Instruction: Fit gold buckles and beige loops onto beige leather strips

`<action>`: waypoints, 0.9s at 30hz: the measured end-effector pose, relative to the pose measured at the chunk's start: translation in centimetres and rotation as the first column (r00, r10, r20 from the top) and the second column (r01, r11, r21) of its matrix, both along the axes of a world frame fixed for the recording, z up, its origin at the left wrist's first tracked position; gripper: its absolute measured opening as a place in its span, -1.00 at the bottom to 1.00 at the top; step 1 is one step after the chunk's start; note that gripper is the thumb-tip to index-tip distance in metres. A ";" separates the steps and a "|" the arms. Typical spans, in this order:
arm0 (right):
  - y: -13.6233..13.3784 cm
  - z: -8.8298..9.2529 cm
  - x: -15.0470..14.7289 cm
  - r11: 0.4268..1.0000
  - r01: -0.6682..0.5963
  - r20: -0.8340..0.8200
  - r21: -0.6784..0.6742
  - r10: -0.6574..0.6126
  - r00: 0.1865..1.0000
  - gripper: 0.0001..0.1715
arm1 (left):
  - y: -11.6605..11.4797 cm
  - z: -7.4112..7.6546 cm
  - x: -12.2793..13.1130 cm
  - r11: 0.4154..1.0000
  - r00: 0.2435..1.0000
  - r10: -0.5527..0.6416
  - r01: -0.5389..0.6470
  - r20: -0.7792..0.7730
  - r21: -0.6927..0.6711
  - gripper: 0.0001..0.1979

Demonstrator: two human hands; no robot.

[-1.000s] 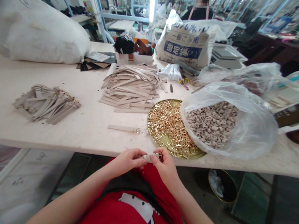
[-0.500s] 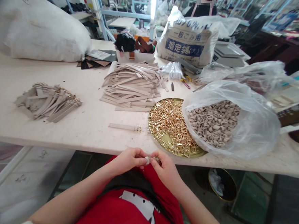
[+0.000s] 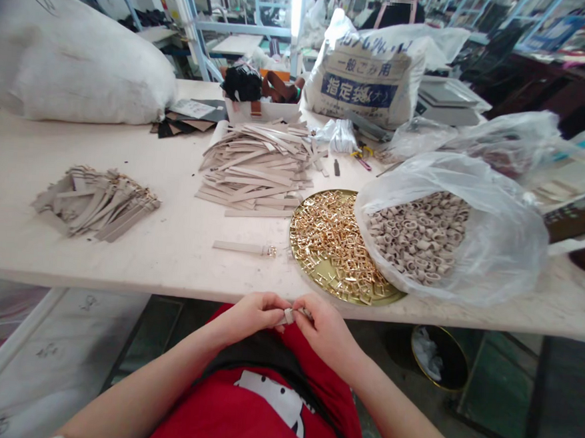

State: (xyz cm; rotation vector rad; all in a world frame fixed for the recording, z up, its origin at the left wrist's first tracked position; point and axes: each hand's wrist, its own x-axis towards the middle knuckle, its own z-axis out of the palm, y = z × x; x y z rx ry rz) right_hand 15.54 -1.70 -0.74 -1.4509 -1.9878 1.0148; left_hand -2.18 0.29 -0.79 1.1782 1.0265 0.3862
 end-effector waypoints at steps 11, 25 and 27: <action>-0.4 0.2 0.8 0.993 -0.111 -0.013 -0.049 0.111 0.994 -0.90 | -0.9 -0.9 0.2 0.996 0.999 -0.012 0.014 -0.033 0.087 -0.75; 0.3 0.0 0.6 0.958 -0.044 -0.051 -0.283 0.031 0.998 -0.87 | -0.6 0.8 0.1 0.886 0.907 -0.163 0.307 -0.388 0.346 -0.73; 0.0 0.1 0.4 0.982 -0.053 0.014 -0.184 0.057 0.998 -0.88 | -0.6 0.7 0.2 0.881 0.897 -0.161 0.318 -0.412 0.350 -0.73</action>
